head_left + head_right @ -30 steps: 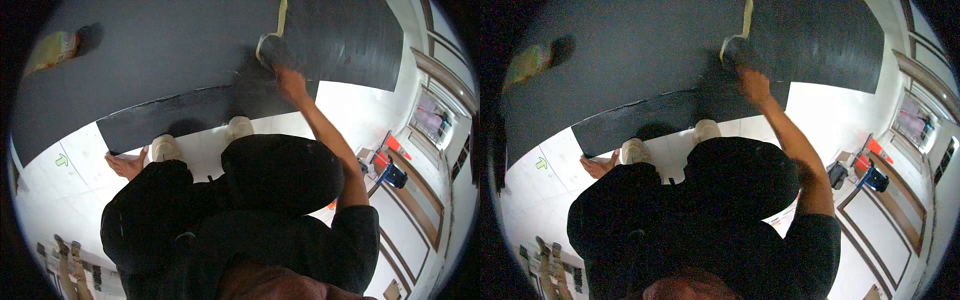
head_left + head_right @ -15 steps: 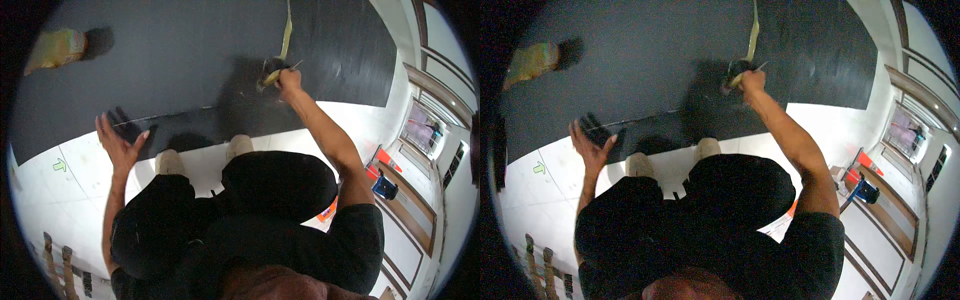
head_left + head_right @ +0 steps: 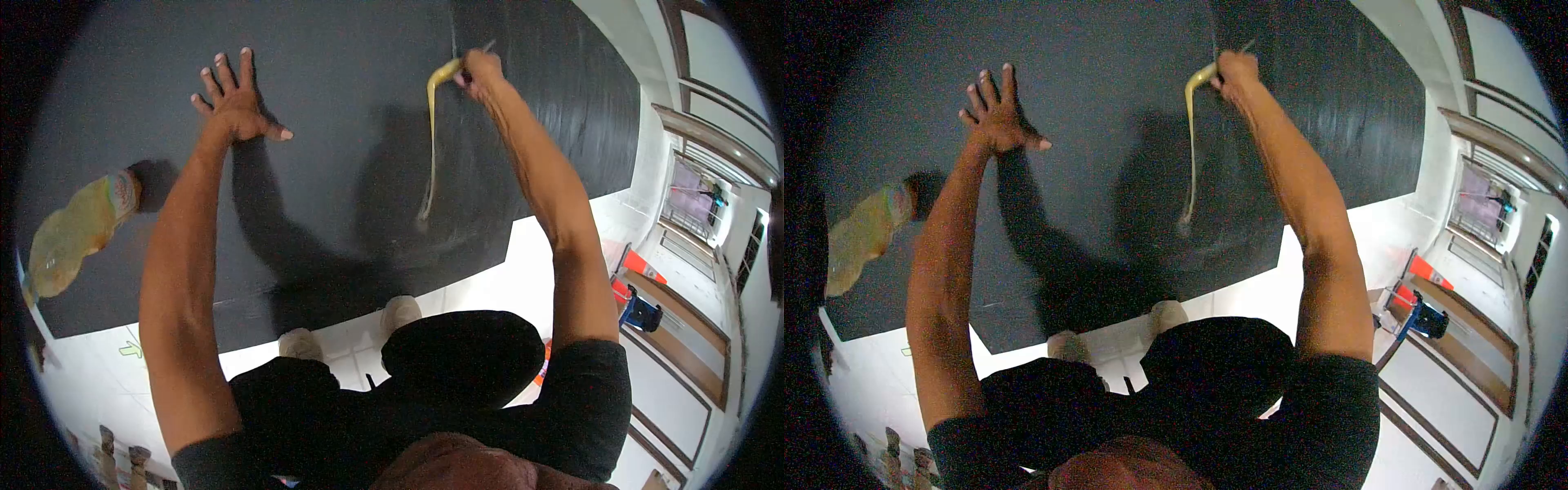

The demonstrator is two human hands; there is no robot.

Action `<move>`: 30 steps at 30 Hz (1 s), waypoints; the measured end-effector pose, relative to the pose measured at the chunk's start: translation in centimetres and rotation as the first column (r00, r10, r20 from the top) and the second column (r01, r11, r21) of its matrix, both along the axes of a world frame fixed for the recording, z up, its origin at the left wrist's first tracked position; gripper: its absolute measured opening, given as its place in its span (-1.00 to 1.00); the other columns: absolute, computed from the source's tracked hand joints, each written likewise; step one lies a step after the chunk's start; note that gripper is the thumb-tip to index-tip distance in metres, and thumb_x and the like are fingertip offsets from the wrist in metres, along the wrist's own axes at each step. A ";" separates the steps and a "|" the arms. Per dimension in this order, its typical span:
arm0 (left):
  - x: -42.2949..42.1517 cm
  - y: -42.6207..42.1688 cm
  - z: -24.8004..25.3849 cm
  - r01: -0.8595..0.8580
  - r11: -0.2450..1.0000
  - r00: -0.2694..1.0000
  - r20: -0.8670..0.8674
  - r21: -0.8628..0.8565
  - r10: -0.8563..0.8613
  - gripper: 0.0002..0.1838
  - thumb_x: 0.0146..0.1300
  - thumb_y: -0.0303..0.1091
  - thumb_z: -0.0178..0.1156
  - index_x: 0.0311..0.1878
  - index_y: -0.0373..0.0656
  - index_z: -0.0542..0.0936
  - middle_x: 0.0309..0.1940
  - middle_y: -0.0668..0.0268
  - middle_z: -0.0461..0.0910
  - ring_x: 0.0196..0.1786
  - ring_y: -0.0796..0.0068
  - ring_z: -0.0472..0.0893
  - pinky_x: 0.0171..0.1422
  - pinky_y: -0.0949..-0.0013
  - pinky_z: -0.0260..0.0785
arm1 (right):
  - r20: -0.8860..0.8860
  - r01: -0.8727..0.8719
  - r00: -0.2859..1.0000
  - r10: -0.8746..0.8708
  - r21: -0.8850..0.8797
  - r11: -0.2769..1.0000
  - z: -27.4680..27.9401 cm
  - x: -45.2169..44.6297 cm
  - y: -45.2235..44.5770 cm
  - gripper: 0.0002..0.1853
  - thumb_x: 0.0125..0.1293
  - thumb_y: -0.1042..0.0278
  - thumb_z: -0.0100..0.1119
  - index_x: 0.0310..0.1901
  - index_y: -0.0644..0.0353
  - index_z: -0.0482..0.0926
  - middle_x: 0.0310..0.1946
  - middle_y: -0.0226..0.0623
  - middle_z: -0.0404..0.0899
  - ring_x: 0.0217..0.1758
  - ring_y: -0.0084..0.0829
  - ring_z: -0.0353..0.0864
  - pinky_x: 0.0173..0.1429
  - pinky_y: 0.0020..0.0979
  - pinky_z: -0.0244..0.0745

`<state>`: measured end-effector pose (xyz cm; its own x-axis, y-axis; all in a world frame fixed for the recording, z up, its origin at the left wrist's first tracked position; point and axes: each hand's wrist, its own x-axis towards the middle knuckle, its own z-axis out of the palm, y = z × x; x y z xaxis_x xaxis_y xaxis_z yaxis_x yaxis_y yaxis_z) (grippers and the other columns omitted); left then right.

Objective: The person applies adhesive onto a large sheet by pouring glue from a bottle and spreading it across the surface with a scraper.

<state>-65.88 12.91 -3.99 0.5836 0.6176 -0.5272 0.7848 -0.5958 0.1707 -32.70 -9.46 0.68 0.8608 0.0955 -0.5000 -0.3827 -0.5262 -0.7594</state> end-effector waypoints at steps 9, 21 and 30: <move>-0.9 -1.4 2.1 -0.030 0.996 1.000 -0.012 -0.080 0.029 0.79 -0.50 0.23 0.75 0.68 0.22 -0.40 0.67 -0.13 -0.54 0.65 -0.38 -0.55 0.52 -0.65 -0.49 | 0.016 -0.642 0.705 0.709 -0.411 0.647 -8.8 19.8 13.6 -0.83 0.47 0.42 0.00 -0.14 0.30 0.57 -0.30 -0.17 0.51 -0.20 -0.23 0.57 -0.23 -0.07 0.56; 0.0 -0.5 4.8 -0.098 0.972 0.993 -0.084 -0.215 0.081 0.75 -0.44 0.11 0.76 0.68 0.17 -0.38 0.68 -0.05 -0.53 0.67 -0.30 -0.52 0.59 -0.53 -0.46 | 0.109 -0.741 0.406 0.907 -0.542 0.396 -1.3 15.5 27.1 -0.71 0.38 0.35 0.14 -0.06 0.41 0.68 -0.29 -0.01 0.68 -0.24 -0.11 0.68 -0.21 -0.13 0.55; 0.9 0.6 5.7 -0.126 0.957 0.986 -0.138 -0.261 0.092 0.73 -0.40 0.10 0.76 0.68 0.20 -0.39 0.69 -0.01 -0.54 0.67 -0.27 -0.53 0.60 -0.51 -0.47 | 0.015 -0.621 0.703 0.711 -0.474 0.624 -1.8 20.5 21.6 -0.51 0.44 -0.12 0.14 0.06 0.17 0.66 -0.22 -0.05 0.71 -0.06 -0.11 0.73 -0.12 -0.12 0.59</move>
<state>-64.96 13.50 1.69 0.4405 0.4999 -0.7457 0.8674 -0.4512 0.2099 -12.23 12.18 -1.14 0.7189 0.5095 -0.4728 0.3206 -0.8466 -0.4248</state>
